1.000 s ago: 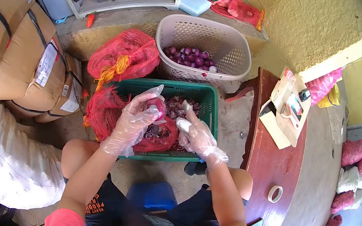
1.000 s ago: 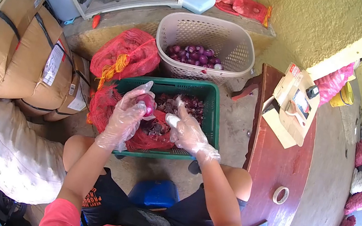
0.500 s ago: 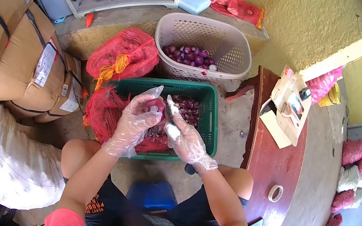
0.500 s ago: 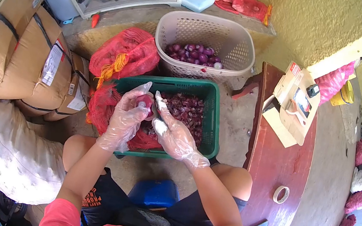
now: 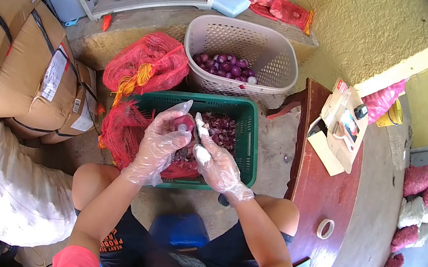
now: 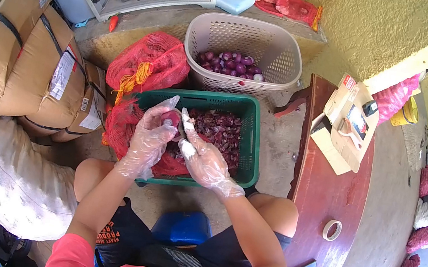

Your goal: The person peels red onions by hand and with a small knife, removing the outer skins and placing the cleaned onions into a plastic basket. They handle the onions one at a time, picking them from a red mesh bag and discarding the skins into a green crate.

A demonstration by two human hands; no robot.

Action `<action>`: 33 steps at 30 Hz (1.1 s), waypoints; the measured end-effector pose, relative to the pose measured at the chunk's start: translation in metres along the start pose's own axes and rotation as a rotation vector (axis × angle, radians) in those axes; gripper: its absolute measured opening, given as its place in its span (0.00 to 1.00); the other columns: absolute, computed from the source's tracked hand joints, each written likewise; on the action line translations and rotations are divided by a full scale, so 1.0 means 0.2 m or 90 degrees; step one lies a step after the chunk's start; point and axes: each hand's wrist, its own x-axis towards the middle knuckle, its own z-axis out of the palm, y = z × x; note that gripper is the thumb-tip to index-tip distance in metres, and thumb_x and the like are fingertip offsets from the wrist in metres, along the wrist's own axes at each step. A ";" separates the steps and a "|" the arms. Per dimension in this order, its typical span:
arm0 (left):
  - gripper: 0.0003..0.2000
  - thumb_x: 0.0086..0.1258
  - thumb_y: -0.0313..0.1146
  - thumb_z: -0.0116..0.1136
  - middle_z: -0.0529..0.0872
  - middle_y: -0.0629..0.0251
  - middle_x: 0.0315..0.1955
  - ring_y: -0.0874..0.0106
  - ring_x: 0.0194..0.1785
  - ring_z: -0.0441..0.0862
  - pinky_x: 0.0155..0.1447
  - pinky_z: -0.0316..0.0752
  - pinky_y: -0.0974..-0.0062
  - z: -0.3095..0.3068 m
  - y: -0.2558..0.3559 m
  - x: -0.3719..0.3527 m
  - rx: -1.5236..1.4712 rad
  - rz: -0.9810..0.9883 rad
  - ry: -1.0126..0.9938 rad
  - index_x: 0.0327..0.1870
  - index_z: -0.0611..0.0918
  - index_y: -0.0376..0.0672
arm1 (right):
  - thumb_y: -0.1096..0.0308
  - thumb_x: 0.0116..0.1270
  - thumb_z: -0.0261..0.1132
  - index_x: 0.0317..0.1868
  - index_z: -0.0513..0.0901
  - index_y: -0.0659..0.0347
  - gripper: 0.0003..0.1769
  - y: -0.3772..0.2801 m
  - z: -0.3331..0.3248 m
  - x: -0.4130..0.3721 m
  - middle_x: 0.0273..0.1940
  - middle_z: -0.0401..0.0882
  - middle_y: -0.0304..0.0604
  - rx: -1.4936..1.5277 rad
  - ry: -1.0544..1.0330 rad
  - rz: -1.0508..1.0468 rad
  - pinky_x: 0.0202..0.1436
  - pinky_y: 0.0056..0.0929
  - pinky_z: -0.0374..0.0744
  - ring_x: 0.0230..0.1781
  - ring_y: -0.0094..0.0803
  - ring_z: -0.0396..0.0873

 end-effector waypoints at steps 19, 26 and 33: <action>0.24 0.60 0.18 0.67 0.71 0.54 0.65 0.68 0.62 0.76 0.63 0.77 0.68 -0.01 0.03 0.00 -0.053 -0.034 0.031 0.57 0.74 0.43 | 0.70 0.73 0.55 0.78 0.49 0.60 0.37 -0.13 -0.03 -0.01 0.78 0.51 0.49 0.014 -0.026 -0.003 0.78 0.30 0.49 0.79 0.37 0.47; 0.25 0.57 0.19 0.68 0.68 0.54 0.68 0.67 0.62 0.76 0.64 0.75 0.68 -0.01 0.02 -0.01 0.002 -0.041 0.011 0.57 0.75 0.45 | 0.71 0.74 0.53 0.77 0.52 0.62 0.34 -0.09 -0.02 0.00 0.77 0.52 0.49 0.071 -0.041 0.029 0.77 0.29 0.50 0.79 0.35 0.50; 0.24 0.57 0.19 0.68 0.65 0.54 0.70 0.65 0.64 0.75 0.66 0.74 0.65 -0.01 0.04 -0.01 0.027 -0.021 0.001 0.56 0.76 0.44 | 0.70 0.75 0.52 0.76 0.57 0.63 0.31 -0.08 -0.01 -0.01 0.75 0.58 0.50 0.108 -0.028 0.026 0.76 0.28 0.54 0.77 0.36 0.55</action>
